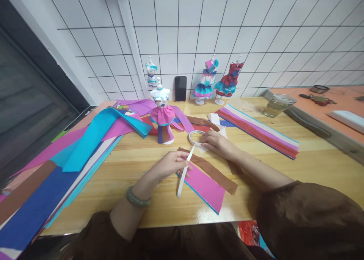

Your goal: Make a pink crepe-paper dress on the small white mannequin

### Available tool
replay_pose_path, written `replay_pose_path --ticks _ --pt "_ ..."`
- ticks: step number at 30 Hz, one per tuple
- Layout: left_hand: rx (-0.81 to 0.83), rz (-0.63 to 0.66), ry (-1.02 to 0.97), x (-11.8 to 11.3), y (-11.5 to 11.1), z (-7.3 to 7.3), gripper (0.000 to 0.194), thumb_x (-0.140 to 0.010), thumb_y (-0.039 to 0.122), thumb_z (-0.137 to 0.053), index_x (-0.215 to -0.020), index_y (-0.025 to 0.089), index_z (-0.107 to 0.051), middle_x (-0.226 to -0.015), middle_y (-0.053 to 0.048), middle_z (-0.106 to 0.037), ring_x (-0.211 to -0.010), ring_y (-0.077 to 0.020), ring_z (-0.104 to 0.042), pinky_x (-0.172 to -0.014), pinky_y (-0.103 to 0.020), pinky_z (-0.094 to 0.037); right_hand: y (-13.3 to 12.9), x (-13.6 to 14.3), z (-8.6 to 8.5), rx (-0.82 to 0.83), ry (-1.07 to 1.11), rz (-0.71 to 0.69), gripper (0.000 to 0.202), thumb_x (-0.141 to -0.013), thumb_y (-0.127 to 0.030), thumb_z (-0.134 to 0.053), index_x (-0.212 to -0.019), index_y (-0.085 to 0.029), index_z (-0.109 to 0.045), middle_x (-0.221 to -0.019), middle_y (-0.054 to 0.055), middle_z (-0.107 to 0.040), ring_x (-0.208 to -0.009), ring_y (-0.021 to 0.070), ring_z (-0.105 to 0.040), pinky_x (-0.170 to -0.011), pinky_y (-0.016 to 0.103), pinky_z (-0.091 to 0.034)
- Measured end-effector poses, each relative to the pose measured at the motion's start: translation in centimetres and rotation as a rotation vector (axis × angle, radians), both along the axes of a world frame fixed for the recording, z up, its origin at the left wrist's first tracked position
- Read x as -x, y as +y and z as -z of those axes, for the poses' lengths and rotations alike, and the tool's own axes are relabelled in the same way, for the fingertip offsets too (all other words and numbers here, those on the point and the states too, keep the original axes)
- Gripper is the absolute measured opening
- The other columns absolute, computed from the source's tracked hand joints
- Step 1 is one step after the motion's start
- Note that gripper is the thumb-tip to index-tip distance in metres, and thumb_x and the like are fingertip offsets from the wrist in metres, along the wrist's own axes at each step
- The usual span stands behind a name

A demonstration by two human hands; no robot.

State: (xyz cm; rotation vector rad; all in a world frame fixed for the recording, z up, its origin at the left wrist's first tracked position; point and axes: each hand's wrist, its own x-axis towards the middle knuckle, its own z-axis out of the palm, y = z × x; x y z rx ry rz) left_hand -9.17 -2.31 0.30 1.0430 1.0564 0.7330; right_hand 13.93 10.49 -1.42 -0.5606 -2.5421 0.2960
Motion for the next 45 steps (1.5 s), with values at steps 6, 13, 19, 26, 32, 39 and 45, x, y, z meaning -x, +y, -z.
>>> replay_pose_path --ticks 6,13,19,26,32,39,45 --pt "0.059 0.014 0.013 -0.1 0.0 -0.2 0.039 -0.077 0.029 -0.065 -0.110 0.012 -0.054 -0.080 -0.009 -0.069 -0.059 -0.0149 -0.066 -0.050 -0.022 -0.047 -2.2 -0.6 -1.0 0.045 0.029 0.109 0.021 -0.091 -0.031 -0.047 -0.097 -0.018 -0.063 -0.103 0.014 -0.063 -0.105 0.0263 -0.056 -0.090 0.045 -0.045" --pt "0.074 0.011 -0.025 -0.6 -0.2 -0.2 0.035 -0.079 0.026 -0.063 -0.111 0.013 -0.055 -0.077 -0.008 -0.068 -0.060 -0.0145 -0.066 -0.052 -0.022 -0.050 -13.6 1.5 -3.2 0.810 0.100 0.318 0.029 -0.089 -0.040 -0.049 -0.074 -0.018 -0.059 -0.068 0.003 -0.062 -0.062 0.0145 -0.057 -0.055 0.025 -0.044" --pt "0.070 0.000 -0.098 -1.7 -0.4 -0.1 0.042 -0.077 0.026 -0.066 -0.115 0.013 -0.054 -0.072 -0.004 -0.065 -0.056 -0.0120 -0.063 -0.052 -0.024 -0.051 -18.5 3.7 -2.2 1.306 0.340 0.333 0.033 -0.082 -0.051 -0.057 -0.083 -0.019 -0.046 -0.055 -0.005 -0.057 -0.046 0.0097 -0.057 -0.043 0.019 -0.043" --pt "0.051 -0.046 -0.128 -2.6 -0.8 -0.1 0.056 -0.078 0.025 -0.064 -0.127 0.011 -0.042 -0.078 -0.009 -0.069 -0.057 -0.0140 -0.064 -0.052 -0.024 -0.051 -18.5 5.0 -1.6 1.397 0.526 0.359 0.047 -0.071 -0.059 -0.064 -0.078 -0.021 -0.038 -0.054 -0.009 -0.053 -0.035 0.0074 -0.053 -0.032 0.016 -0.040" --pt "0.031 -0.072 -0.105 -2.8 -0.8 0.3 0.068 -0.075 0.020 -0.067 -0.134 0.013 -0.033 -0.077 -0.005 -0.066 -0.057 -0.0128 -0.063 -0.053 -0.025 -0.052 -19.4 4.5 -1.3 1.463 0.480 0.362 0.049 -0.069 -0.064 -0.063 -0.079 -0.019 -0.044 -0.050 -0.010 -0.048 -0.033 0.0056 -0.050 -0.034 0.016 -0.041" --pt "0.038 -0.045 -0.062 -2.7 -0.4 0.6 0.041 -0.071 0.027 -0.073 -0.107 0.012 -0.062 -0.100 -0.012 -0.067 -0.081 -0.0165 -0.067 -0.070 -0.028 -0.053 -19.9 3.5 -0.6 1.485 0.482 0.383 0.055 -0.071 -0.066 -0.059 -0.093 -0.016 -0.051 -0.046 -0.008 -0.051 -0.034 0.0087 -0.051 -0.036 0.019 -0.042" --pt "0.059 0.004 -0.137 -2.4 -0.3 0.9 0.045 -0.069 0.033 -0.075 -0.106 0.010 -0.063 -0.109 -0.017 -0.065 -0.092 -0.0213 -0.066 -0.080 -0.034 -0.052 -20.0 2.8 0.0 1.482 0.525 0.388 0.055 -0.071 -0.067 -0.059 -0.092 -0.016 -0.051 -0.045 -0.008 -0.051 -0.033 0.0087 -0.050 -0.035 0.019 -0.041"
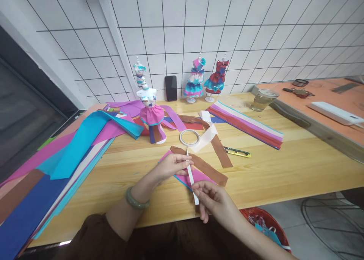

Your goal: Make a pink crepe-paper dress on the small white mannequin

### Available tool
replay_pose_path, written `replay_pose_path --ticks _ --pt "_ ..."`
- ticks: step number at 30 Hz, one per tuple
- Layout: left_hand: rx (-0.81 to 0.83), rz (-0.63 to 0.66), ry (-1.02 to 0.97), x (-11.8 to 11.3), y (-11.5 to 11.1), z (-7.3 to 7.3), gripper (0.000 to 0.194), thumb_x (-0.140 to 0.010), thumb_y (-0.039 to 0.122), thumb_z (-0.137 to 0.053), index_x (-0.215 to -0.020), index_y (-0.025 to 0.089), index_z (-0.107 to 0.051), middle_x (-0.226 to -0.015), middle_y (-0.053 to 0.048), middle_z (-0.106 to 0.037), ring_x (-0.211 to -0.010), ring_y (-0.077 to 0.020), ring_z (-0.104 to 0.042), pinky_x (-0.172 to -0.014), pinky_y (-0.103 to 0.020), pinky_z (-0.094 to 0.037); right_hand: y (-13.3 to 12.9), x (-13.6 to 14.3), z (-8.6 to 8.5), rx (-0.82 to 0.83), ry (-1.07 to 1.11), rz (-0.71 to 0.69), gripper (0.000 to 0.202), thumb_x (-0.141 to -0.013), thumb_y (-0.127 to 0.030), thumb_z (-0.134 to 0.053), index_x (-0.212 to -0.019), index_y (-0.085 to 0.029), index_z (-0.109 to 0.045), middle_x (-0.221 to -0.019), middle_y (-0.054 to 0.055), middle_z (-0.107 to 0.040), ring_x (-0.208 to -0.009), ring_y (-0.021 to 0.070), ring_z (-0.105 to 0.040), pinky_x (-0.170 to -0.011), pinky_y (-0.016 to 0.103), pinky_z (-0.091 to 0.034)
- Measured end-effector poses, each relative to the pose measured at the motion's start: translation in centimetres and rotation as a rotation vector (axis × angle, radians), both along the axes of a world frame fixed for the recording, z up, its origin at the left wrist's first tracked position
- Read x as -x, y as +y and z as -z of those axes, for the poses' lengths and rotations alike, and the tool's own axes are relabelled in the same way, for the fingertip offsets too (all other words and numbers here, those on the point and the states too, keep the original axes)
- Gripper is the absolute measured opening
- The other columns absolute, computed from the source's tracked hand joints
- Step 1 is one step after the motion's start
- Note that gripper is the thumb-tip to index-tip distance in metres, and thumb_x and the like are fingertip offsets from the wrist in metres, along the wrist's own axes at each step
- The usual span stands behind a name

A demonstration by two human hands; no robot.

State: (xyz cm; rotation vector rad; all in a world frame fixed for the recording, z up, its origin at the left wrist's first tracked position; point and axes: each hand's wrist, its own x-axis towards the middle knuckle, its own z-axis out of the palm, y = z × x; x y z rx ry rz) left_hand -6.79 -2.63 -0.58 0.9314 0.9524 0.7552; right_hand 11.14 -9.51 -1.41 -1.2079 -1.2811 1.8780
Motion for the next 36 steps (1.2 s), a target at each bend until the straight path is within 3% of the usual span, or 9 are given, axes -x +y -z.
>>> replay_pose_path --ticks 8,15,18,23,25,28,30,33,36 --pt "-0.003 0.063 -0.086 0.3 -0.1 -0.1 0.044 -0.076 0.035 -0.069 -0.115 0.015 -0.060 -0.119 -0.017 -0.061 -0.101 -0.0216 -0.064 -0.086 -0.036 -0.050 -0.4 0.1 0.4 -0.083 0.021 -0.014 0.045 -0.077 -0.062 -0.056 -0.085 -0.019 -0.045 -0.050 -0.010 -0.046 -0.035 0.0070 -0.049 -0.035 0.017 -0.041" --pt "-0.020 0.118 -0.127 0.5 -0.1 0.1 0.050 -0.068 0.025 -0.076 -0.113 0.016 -0.055 -0.097 -0.012 -0.067 -0.090 -0.0235 -0.068 -0.076 -0.033 -0.052 -1.0 0.2 0.6 -0.191 -0.107 -0.044 0.043 -0.084 -0.062 -0.045 -0.087 -0.019 -0.044 -0.043 -0.008 -0.048 -0.035 0.0075 -0.046 -0.039 0.018 -0.040" --pt "-0.051 0.142 -0.174 0.6 -0.1 0.1 0.047 -0.069 0.022 -0.075 -0.109 0.019 -0.051 -0.101 -0.009 -0.063 -0.087 -0.0233 -0.068 -0.073 -0.034 -0.052 -1.1 0.2 0.7 -0.211 -0.143 -0.053 0.043 -0.085 -0.062 -0.043 -0.087 -0.019 -0.045 -0.044 -0.008 -0.047 -0.036 0.0077 -0.046 -0.039 0.018 -0.040" --pt "-0.076 0.129 -0.222 0.5 -0.3 -1.0 0.074 -0.070 0.013 -0.069 -0.130 0.033 -0.031 -0.112 -0.007 -0.056 -0.089 -0.0231 -0.069 -0.076 -0.034 -0.051 -1.1 0.1 1.0 -0.254 -0.170 -0.084 0.039 -0.088 -0.058 -0.042 -0.087 -0.019 -0.046 -0.046 -0.007 -0.049 -0.038 0.0079 -0.047 -0.041 0.018 -0.041" --pt "-0.019 0.107 -0.214 0.4 -0.4 -1.4 0.079 -0.068 0.010 -0.067 -0.132 0.033 -0.026 -0.108 -0.007 -0.058 -0.086 -0.0230 -0.069 -0.074 -0.034 -0.051 -1.1 0.0 1.2 -0.250 -0.161 -0.073 0.038 -0.088 -0.057 -0.043 -0.087 -0.020 -0.046 -0.046 -0.007 -0.049 -0.038 0.0082 -0.048 -0.041 0.018 -0.042" --pt "0.086 0.075 -0.110 0.5 -0.7 -1.7 0.050 -0.073 0.019 -0.065 -0.116 0.021 -0.041 -0.093 -0.005 -0.062 -0.073 -0.0194 -0.069 -0.068 -0.034 -0.053 -1.2 0.0 1.4 -0.245 -0.134 -0.047 0.036 -0.088 -0.056 -0.045 -0.086 -0.021 -0.045 -0.046 -0.007 -0.050 -0.038 0.0087 -0.048 -0.040 0.019 -0.042" --pt "0.123 0.125 0.009 0.6 -1.0 -2.0 0.029 -0.077 0.031 -0.062 -0.099 0.016 -0.048 -0.084 -0.004 -0.062 -0.067 -0.0178 -0.068 -0.061 -0.031 -0.053 -1.3 0.0 1.5 -0.248 -0.112 -0.022 0.035 -0.088 -0.055 -0.046 -0.084 -0.021 -0.043 -0.046 -0.008 -0.049 -0.037 0.0085 -0.048 -0.039 0.018 -0.041" --pt "0.115 0.331 0.128 1.0 -1.5 -2.4 0.030 -0.077 0.041 -0.064 -0.087 0.014 -0.055 -0.081 -0.006 -0.065 -0.067 -0.0181 -0.069 -0.056 -0.026 -0.052 -1.5 0.0 1.6 -0.252 -0.086 0.019 0.033 -0.088 -0.054 -0.047 -0.082 -0.022 -0.038 -0.045 -0.010 -0.046 -0.035 0.0076 -0.045 -0.037 0.017 -0.037" --pt "0.071 0.476 0.141 1.3 -1.8 -2.7 0.030 -0.073 0.040 -0.069 -0.083 0.013 -0.061 -0.078 -0.007 -0.067 -0.066 -0.0160 -0.068 -0.055 -0.023 -0.051 -1.6 0.1 1.5 -0.263 -0.086 0.031 0.032 -0.089 -0.052 -0.047 -0.080 -0.022 -0.036 -0.045 -0.010 -0.045 -0.034 0.0071 -0.045 -0.037 0.017 -0.035"
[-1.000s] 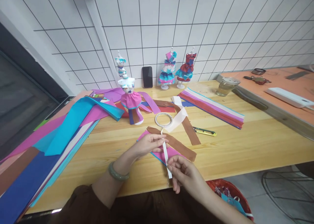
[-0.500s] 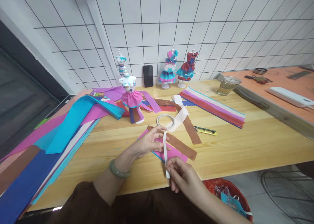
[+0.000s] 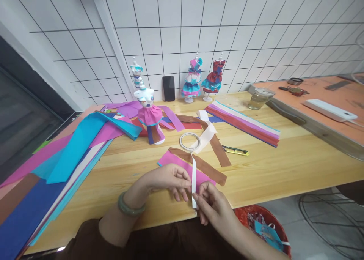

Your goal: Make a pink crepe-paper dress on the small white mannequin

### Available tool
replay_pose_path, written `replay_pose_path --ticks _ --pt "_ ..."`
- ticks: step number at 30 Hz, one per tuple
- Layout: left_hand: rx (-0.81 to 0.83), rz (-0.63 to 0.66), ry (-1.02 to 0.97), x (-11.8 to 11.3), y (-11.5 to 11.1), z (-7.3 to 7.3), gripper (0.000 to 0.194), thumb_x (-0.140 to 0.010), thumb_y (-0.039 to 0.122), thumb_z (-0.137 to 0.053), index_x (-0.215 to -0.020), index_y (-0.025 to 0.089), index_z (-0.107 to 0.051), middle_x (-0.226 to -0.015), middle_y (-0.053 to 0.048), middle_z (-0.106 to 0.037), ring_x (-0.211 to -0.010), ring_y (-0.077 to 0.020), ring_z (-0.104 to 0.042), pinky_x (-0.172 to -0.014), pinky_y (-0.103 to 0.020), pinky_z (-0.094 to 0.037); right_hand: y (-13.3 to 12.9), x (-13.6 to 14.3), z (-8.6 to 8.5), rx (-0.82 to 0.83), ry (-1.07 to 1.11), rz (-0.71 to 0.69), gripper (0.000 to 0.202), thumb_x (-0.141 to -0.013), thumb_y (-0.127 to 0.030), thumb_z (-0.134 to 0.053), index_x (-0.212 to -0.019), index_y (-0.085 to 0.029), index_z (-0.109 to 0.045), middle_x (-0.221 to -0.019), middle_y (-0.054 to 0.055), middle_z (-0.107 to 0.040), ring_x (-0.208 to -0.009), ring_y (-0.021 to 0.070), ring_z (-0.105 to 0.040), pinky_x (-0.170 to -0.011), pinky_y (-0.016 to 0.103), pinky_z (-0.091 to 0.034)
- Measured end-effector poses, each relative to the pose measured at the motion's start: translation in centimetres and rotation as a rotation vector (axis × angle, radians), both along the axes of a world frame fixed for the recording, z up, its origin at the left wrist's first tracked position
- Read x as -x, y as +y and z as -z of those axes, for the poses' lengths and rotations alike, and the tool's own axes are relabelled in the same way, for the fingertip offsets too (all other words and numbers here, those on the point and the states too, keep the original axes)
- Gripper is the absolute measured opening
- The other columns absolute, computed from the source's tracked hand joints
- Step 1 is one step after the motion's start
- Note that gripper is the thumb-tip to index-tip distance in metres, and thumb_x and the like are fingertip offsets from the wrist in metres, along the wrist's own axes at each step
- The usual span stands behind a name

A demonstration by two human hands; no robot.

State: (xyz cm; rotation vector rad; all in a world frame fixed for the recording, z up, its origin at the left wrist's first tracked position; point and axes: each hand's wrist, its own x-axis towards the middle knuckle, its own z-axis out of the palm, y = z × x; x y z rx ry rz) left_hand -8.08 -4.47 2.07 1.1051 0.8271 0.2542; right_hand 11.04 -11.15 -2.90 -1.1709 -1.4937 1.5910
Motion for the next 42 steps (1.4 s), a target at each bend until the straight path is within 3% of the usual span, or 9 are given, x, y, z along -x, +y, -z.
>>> replay_pose_path --ticks 6,12,18,23,26,28,34,38,42 --pt "-0.039 0.062 -0.006 -0.1 0.0 0.8 0.025 -0.072 0.037 -0.069 -0.081 0.014 -0.066 -0.068 -0.005 -0.068 -0.061 -0.0140 -0.066 -0.052 -0.021 -0.049 0.0 0.1 -0.2 -0.025 -0.017 -0.013 0.030 -0.090 -0.048 -0.047 -0.079 -0.022 -0.036 -0.048 -0.010 -0.045 -0.036 0.0070 -0.046 -0.039 0.017 -0.035" --pt "-0.047 0.018 0.021 -0.5 0.2 0.7 0.015 -0.073 0.029 -0.064 -0.071 0.013 -0.065 -0.061 -0.004 -0.068 -0.054 -0.0115 -0.063 -0.054 -0.021 -0.049 -0.3 -0.2 0.3 -0.029 0.008 0.001 0.028 -0.091 -0.047 -0.046 -0.081 -0.022 -0.036 -0.060 -0.006 -0.051 -0.039 0.0064 -0.047 -0.040 0.018 -0.035" --pt "-0.041 -0.083 0.083 -0.5 0.5 0.3 0.013 -0.071 0.025 -0.063 -0.067 0.012 -0.062 -0.062 -0.004 -0.069 -0.050 -0.0109 -0.062 -0.048 -0.019 -0.046 -1.3 -0.5 0.7 -0.243 -0.074 -0.010 0.023 -0.093 -0.039 -0.047 -0.080 -0.021 -0.040 -0.051 -0.007 -0.046 -0.044 0.0082 -0.046 -0.049 0.021 -0.035" --pt "-0.029 -0.021 0.052 -0.3 0.5 0.5 0.013 -0.072 0.025 -0.062 -0.067 0.013 -0.062 -0.058 -0.003 -0.068 -0.051 -0.0114 -0.063 -0.048 -0.019 -0.046 -1.5 -1.3 -0.4 -0.359 -0.031 -0.015 0.018 -0.095 -0.032 -0.043 -0.081 -0.020 -0.044 -0.050 -0.006 -0.047 -0.043 0.0086 -0.045 -0.046 0.020 -0.035" --pt "-0.009 0.013 0.035 -0.2 0.5 0.7 0.012 -0.069 0.025 -0.064 -0.068 0.013 -0.062 -0.058 -0.004 -0.068 -0.051 -0.0125 -0.063 -0.048 -0.020 -0.047 1.0 -2.4 -1.9 -0.513 -0.107 0.097 0.015 -0.095 -0.028 -0.042 -0.085 -0.020 -0.049 -0.057 -0.004 -0.051 -0.046 0.0093 -0.048 -0.045 0.020 -0.038" --pt "0.006 0.019 0.025 -0.2 0.5 0.7 0.012 -0.068 0.025 -0.065 -0.069 0.013 -0.061 -0.058 -0.004 -0.068 -0.051 -0.0127 -0.063 -0.048 -0.020 -0.048 4.0 -3.2 -3.0 -0.694 -0.303 0.132 0.013 -0.093 -0.026 -0.045 -0.089 -0.019 -0.055 -0.072 0.003 -0.059 -0.061 0.0131 -0.057 -0.056 0.024 -0.045" --pt "0.034 0.054 -0.033 0.0 0.4 0.9 0.016 -0.069 0.028 -0.067 -0.069 0.014 -0.058 -0.058 -0.005 -0.068 -0.050 -0.0133 -0.064 -0.044 -0.019 -0.046 12.8 -3.6 -3.5 -0.930 -0.757 -0.153 0.025 -0.094 -0.022 -0.041 -0.108 -0.019 -0.062 -0.109 0.010 -0.062 -0.095 0.0203 -0.061 -0.080 0.032 -0.048" --pt "0.046 0.068 -0.052 0.2 0.4 1.1 0.022 -0.068 0.032 -0.070 -0.071 0.014 -0.058 -0.059 -0.005 -0.069 -0.052 -0.0153 -0.065 -0.043 -0.019 -0.046 15.0 -2.5 -3.1 -1.010 -0.917 -0.341 0.025 -0.093 -0.018 -0.041 -0.105 -0.017 -0.064 -0.101 0.009 -0.063 -0.089 0.0182 -0.062 -0.074 0.027 -0.046" --pt "0.058 0.071 -0.060 0.2 0.4 1.2 0.026 -0.067 0.035 -0.071 -0.072 0.013 -0.059 -0.059 -0.006 -0.069 -0.050 -0.0153 -0.065 -0.042 -0.020 -0.046 16.5 -2.1 -3.3 -1.043 -0.943 -0.407 0.022 -0.090 -0.015 -0.045 -0.099 -0.016 -0.065 -0.092 0.008 -0.062 -0.083 0.0174 -0.061 -0.071 0.026 -0.044"
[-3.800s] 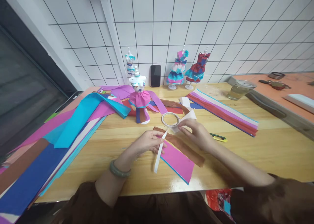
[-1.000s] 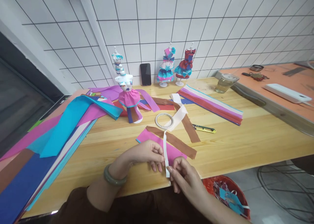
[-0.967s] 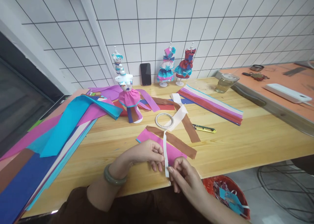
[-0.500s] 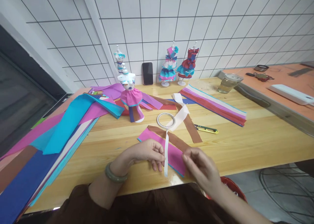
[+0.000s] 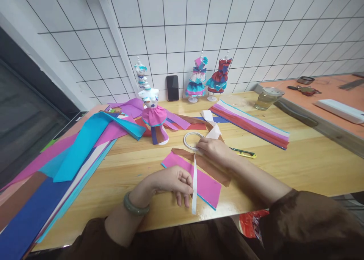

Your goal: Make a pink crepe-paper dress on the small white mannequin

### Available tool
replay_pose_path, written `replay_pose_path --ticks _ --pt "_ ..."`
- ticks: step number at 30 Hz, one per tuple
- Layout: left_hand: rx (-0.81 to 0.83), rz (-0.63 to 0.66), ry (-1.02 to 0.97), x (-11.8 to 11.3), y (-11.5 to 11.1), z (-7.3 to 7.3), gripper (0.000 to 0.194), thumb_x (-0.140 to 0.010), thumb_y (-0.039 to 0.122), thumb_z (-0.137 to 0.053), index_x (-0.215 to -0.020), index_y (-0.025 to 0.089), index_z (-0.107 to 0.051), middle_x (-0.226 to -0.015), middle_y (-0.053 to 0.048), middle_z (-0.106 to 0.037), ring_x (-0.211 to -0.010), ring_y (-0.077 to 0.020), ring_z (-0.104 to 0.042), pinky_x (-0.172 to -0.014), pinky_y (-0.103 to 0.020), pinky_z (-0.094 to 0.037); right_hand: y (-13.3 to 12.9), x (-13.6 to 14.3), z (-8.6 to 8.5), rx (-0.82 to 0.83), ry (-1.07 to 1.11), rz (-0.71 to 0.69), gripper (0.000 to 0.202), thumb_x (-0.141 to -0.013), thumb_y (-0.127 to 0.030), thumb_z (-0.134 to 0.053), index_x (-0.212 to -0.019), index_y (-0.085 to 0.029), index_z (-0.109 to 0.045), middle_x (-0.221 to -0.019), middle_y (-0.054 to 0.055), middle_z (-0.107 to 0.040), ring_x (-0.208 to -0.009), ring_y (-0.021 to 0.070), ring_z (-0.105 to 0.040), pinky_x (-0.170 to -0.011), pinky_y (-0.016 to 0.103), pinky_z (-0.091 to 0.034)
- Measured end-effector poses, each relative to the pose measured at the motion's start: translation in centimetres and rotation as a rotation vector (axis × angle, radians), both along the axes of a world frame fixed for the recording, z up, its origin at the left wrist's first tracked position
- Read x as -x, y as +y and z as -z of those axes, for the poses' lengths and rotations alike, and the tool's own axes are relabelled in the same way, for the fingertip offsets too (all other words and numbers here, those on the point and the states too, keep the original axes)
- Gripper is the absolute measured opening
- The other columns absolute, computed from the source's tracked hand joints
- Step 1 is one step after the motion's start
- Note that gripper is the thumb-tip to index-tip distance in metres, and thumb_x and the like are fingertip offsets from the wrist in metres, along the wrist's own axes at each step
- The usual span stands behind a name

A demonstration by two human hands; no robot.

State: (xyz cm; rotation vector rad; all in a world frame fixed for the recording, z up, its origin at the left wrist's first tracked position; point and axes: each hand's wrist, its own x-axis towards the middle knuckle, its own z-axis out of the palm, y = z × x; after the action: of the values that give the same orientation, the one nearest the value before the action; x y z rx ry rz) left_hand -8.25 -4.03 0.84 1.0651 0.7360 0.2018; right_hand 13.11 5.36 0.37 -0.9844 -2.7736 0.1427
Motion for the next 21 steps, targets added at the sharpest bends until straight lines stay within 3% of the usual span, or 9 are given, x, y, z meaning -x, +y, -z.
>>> replay_pose_path --ticks 7,12,16,21 --pt "0.017 -0.043 0.038 -0.3 0.1 0.5 0.024 -0.067 0.034 -0.070 -0.072 0.014 -0.057 -0.058 -0.006 -0.069 -0.047 -0.0148 -0.063 -0.043 -0.021 -0.046 2.9 0.0 0.3 -0.012 0.029 0.003 0.024 -0.090 -0.012 -0.043 -0.098 -0.016 -0.065 -0.097 0.011 -0.062 -0.091 0.0201 -0.059 -0.078 0.030 -0.045" --pt "0.028 -0.116 0.018 -0.3 0.3 0.7 0.022 -0.070 0.031 -0.068 -0.074 0.014 -0.056 -0.058 -0.007 -0.069 -0.049 -0.0148 -0.064 -0.043 -0.020 -0.045 3.5 0.0 0.4 -0.015 0.074 0.013 0.026 -0.090 -0.013 -0.042 -0.103 -0.017 -0.064 -0.101 0.011 -0.062 -0.095 0.0206 -0.058 -0.082 0.031 -0.046" --pt "0.047 -0.190 -0.008 -0.3 0.3 0.3 0.023 -0.069 0.031 -0.070 -0.072 0.014 -0.054 -0.055 -0.005 -0.067 -0.050 -0.0147 -0.065 -0.041 -0.018 -0.045 1.6 -0.9 -0.3 -0.029 0.135 0.051 0.025 -0.091 -0.015 -0.041 -0.106 -0.016 -0.062 -0.106 0.010 -0.061 -0.094 0.0198 -0.058 -0.080 0.031 -0.046" --pt "0.088 -0.269 -0.101 -0.2 0.6 -0.3 0.025 -0.064 0.030 -0.073 -0.070 0.012 -0.057 -0.055 -0.005 -0.066 -0.049 -0.0144 -0.064 -0.040 -0.018 -0.047 -3.0 -1.2 -0.9 0.040 0.057 0.062 0.020 -0.091 -0.022 -0.047 -0.085 -0.016 -0.064 -0.087 0.009 -0.062 -0.084 0.0200 -0.058 -0.073 0.030 -0.045"
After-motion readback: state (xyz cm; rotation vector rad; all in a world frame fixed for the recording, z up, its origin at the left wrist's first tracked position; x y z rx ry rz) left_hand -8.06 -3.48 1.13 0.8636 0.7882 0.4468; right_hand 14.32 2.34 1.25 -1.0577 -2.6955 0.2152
